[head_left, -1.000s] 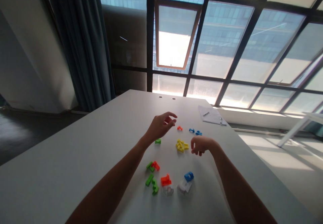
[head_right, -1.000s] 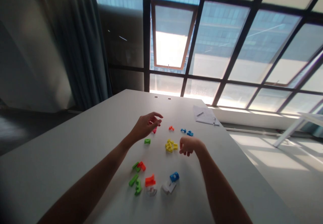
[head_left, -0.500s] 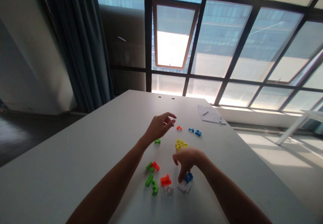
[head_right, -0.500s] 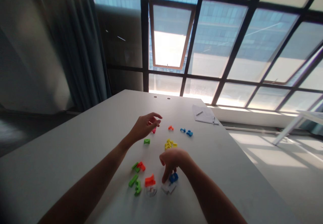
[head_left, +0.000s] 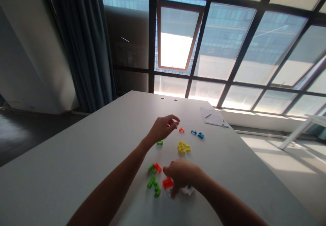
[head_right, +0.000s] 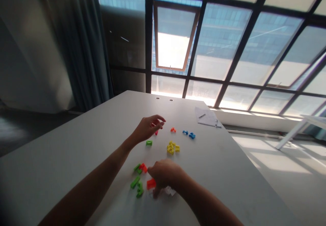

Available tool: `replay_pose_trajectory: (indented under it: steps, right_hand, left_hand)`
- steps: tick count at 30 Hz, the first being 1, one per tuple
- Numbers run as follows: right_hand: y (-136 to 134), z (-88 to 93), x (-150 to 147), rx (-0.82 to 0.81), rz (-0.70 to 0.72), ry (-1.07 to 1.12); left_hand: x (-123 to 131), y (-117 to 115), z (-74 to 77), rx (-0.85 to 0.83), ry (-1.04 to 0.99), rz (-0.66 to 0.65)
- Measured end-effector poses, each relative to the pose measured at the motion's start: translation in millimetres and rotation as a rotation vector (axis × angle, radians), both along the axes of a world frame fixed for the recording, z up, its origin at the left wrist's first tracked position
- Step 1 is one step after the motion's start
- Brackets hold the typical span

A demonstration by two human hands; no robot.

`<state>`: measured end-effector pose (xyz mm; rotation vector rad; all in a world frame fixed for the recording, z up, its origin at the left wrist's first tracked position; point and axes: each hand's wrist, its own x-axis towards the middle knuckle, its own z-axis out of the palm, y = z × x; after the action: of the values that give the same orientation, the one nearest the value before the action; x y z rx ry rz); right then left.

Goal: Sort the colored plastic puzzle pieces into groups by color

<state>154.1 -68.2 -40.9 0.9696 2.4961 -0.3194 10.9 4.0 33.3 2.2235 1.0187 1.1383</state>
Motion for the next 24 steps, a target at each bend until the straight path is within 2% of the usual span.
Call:
replay_pose_trajectory:
  steps: [8,16,24]
  right_hand:
    - [11.3,13.2,17.1,0.007,-0.043,0.104]
    - [18.8,11.2,17.7,0.020,-0.089,0.130]
    - [19.3,57.8,47.9,0.261,-0.267,0.353]
  left_hand:
    - [-0.6,0.8,-2.3,-0.016,0.028,-0.042]
    - [0.7,2.4,-5.7,-0.004,0.057,-0.054]
    - [-1.3,0.9,-1.7,-0.008,0.070,-0.057]
